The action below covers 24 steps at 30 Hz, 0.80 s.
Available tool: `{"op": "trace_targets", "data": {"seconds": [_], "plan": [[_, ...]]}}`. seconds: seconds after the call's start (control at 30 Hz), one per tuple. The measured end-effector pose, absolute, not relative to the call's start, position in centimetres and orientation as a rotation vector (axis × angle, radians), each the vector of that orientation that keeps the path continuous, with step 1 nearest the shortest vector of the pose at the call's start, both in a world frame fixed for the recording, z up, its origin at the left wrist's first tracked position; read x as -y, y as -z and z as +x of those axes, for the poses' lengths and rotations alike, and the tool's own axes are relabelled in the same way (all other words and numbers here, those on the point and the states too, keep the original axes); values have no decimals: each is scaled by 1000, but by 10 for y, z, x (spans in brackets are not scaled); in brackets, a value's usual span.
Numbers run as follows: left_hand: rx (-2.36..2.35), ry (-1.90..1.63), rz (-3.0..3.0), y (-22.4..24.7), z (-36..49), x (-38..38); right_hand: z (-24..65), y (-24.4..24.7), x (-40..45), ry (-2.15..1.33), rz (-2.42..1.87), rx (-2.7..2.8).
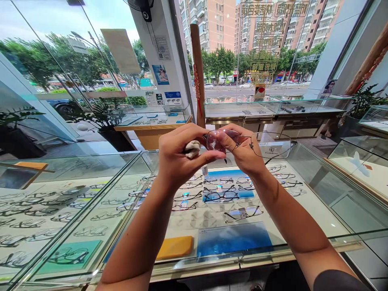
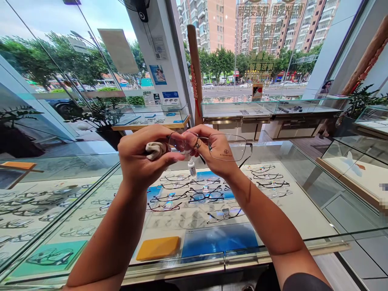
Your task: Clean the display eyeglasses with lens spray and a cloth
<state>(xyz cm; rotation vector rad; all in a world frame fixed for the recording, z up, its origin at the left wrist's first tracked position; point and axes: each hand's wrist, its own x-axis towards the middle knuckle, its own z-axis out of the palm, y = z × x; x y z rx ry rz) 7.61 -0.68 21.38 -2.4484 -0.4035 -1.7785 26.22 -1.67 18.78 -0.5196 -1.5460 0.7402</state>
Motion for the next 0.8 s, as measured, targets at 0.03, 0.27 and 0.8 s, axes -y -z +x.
{"op": "trace_targets", "data": {"seconds": [0.03,0.27,0.8], "plan": [[379,1779,-2452,-214,76,7,262,-188,16,-749,-523,1548],[305,1772,-2463,-215,81,6,260,-190,21,-904,-502,1569],[294,1779,-2512,-217,82,11,260,-185,15,-881,-478,1653]]}}
